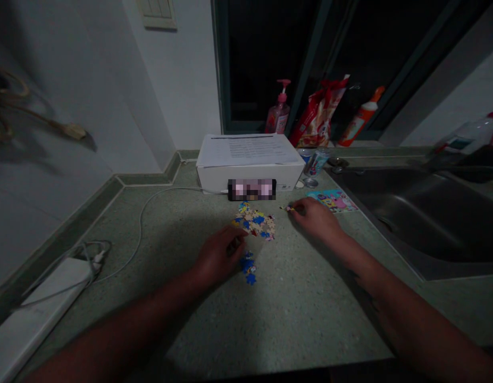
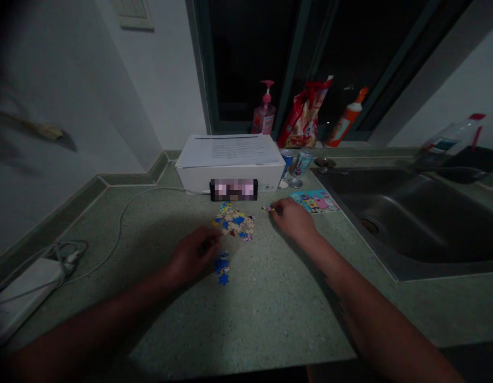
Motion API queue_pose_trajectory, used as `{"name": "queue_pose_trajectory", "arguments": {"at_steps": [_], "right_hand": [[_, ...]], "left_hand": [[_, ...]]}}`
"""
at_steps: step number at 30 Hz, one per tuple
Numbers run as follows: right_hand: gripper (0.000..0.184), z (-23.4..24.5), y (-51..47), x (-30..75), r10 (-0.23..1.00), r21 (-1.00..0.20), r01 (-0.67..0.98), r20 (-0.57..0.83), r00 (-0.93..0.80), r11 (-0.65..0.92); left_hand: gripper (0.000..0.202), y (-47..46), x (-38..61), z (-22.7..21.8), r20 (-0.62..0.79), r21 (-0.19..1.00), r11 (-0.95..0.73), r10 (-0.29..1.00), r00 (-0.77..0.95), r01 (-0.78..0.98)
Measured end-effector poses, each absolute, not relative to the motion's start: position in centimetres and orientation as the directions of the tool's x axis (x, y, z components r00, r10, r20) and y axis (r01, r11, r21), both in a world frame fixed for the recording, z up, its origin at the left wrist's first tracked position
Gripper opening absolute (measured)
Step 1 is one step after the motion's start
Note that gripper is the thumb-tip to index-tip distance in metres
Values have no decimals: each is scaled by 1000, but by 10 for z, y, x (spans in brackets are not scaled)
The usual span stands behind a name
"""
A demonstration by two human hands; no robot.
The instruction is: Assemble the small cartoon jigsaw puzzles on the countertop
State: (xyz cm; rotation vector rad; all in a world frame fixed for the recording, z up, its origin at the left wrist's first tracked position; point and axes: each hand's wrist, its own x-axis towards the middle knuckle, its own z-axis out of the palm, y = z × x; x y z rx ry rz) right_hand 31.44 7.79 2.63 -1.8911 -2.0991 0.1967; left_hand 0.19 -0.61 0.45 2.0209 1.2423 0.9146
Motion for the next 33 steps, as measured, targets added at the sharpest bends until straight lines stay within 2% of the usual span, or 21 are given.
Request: {"name": "queue_pose_trajectory", "arguments": {"at_steps": [4, 9, 12, 16, 23, 33], "right_hand": [[24, 29, 70, 303, 979, -272, 948, 163, -125, 167], [18, 33, 50, 278, 924, -409, 831, 106, -366, 377], [22, 29, 42, 269, 903, -454, 791, 76, -424, 410], [23, 24, 41, 267, 892, -451, 788, 44, -449, 419], [13, 23, 43, 266, 891, -408, 806, 41, -453, 429], [15, 27, 43, 267, 891, -358, 828, 28, -452, 431]], "left_hand": [[21, -7, 2, 6, 252, 770, -396, 909, 331, 500], [24, -8, 3, 8, 240, 778, -380, 916, 323, 501], [22, -8, 3, 6, 244, 769, -379, 918, 311, 515], [20, -8, 4, 7, 241, 765, -383, 916, 320, 519], [21, -7, 3, 6, 249, 764, -392, 912, 326, 513], [19, -5, 2, 1, 284, 744, -435, 893, 349, 507]]}}
